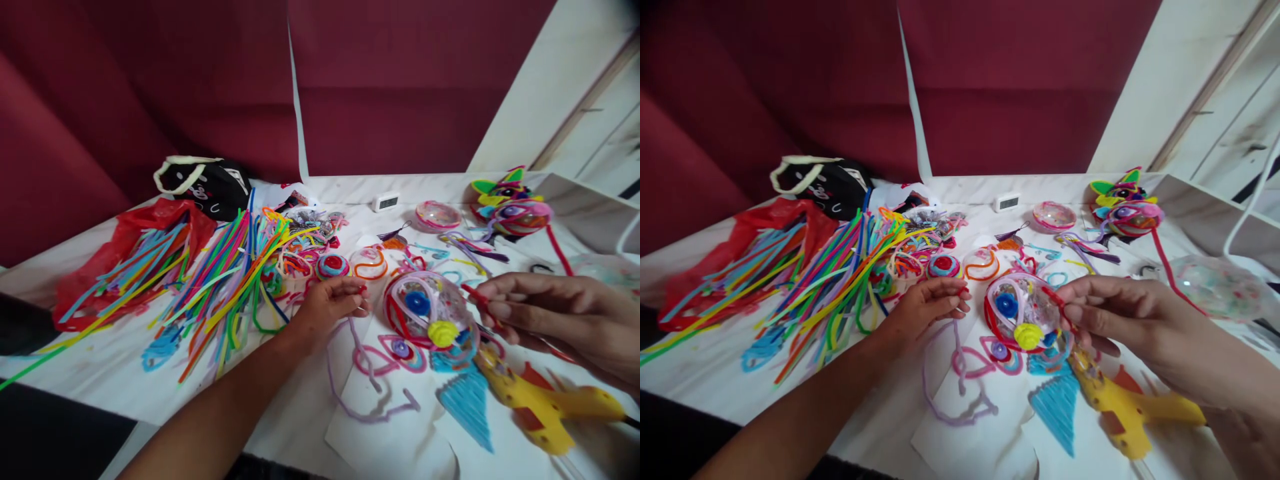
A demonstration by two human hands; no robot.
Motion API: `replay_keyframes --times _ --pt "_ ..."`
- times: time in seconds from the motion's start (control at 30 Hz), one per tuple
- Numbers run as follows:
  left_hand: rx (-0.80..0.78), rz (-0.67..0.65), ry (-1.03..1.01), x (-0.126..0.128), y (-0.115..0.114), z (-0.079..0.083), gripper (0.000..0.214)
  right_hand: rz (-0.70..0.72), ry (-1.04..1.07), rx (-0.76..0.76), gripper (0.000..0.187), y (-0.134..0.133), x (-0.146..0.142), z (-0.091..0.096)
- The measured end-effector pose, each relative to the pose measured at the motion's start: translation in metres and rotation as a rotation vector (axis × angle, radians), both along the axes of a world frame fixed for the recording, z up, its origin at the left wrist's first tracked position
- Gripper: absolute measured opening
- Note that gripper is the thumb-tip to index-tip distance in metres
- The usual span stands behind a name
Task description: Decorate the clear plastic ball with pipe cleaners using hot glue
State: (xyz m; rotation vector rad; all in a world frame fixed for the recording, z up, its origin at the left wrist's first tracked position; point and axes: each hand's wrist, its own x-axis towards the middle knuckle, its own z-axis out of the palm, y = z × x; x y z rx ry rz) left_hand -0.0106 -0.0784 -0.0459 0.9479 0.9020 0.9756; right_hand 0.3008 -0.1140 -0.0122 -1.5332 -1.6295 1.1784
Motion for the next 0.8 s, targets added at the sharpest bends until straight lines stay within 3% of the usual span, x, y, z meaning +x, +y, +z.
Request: replay_keyframes --times 0.1,0.27,0.33,0.63,0.8 --pt "0.021 0.012 -0.001 -0.002 0.001 0.000 0.030 0.016 0.027 0.009 0.029 0.003 -0.002 0.005" --pt "0.020 0.036 -0.003 -0.003 0.001 0.002 0.030 -0.273 -0.035 0.034 0.053 0.010 0.000 0.007" --pt "0.021 0.031 0.004 -0.002 0.000 0.002 0.031 -0.301 -0.137 0.059 0.056 0.012 0.004 0.003" --pt "0.150 0.009 0.107 0.000 -0.002 -0.005 0.019 -0.132 -0.528 0.220 0.020 0.019 0.024 -0.025" --pt "0.370 -0.030 0.384 -0.001 -0.006 -0.008 0.012 -0.112 -0.678 0.398 0.012 0.023 0.039 -0.044"
